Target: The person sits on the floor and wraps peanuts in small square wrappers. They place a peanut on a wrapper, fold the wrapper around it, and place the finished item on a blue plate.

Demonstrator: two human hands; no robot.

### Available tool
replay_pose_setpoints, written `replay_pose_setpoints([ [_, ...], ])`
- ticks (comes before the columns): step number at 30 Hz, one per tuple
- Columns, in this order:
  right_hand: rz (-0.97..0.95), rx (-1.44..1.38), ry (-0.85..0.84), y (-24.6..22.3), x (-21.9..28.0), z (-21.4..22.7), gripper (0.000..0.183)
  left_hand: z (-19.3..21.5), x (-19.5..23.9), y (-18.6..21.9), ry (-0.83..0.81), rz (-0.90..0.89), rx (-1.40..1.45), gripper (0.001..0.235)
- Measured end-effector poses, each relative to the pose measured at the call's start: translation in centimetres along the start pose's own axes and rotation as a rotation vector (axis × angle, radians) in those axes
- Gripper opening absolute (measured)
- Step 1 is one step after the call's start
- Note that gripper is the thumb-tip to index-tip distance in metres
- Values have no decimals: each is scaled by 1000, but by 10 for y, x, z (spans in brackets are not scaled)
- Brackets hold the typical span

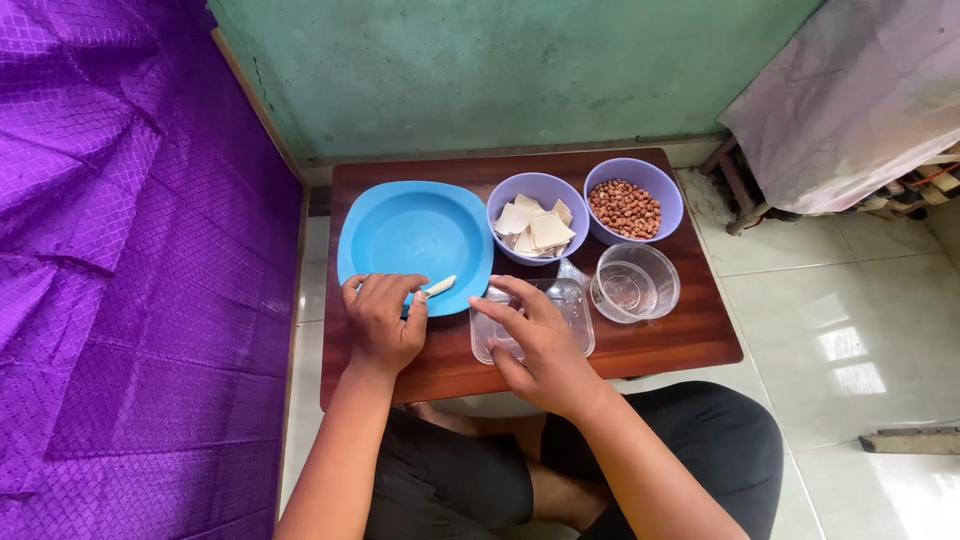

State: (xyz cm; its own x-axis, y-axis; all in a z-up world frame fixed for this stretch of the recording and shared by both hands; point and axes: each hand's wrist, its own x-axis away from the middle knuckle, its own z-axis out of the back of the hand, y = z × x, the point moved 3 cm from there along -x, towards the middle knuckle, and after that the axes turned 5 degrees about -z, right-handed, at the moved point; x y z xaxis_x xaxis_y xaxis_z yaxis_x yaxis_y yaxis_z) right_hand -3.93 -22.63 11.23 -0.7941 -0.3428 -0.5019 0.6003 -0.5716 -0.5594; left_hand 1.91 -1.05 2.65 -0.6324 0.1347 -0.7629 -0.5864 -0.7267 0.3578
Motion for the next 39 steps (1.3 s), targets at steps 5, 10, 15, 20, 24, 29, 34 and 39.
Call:
replay_pose_setpoints([
  [5,-44,-21,54,10,19,26,53,-3,-1,8,54,-138,-59,15],
  [10,-62,-36,92,22,41,58,51,-3,-3,25,90,-233,-133,13],
  [15,-139,-83,127,41,66,82,51,-10,-3,50,98,-242,-140,13],
  [20,-166,-105,138,54,76,96,52,-22,-4,83,91,-185,-123,13],
  [24,-173,-106,141,59,79,101,50,-33,6,92,49,-134,-130,14],
  [29,-134,-99,147,61,75,100,45,-30,-1,99,52,-130,-125,21],
  [34,-85,-11,151,68,60,94,42,-34,-1,94,37,-150,-108,22],
  [39,-39,159,207,72,33,93,37,-42,-16,92,43,-154,-56,26],
])
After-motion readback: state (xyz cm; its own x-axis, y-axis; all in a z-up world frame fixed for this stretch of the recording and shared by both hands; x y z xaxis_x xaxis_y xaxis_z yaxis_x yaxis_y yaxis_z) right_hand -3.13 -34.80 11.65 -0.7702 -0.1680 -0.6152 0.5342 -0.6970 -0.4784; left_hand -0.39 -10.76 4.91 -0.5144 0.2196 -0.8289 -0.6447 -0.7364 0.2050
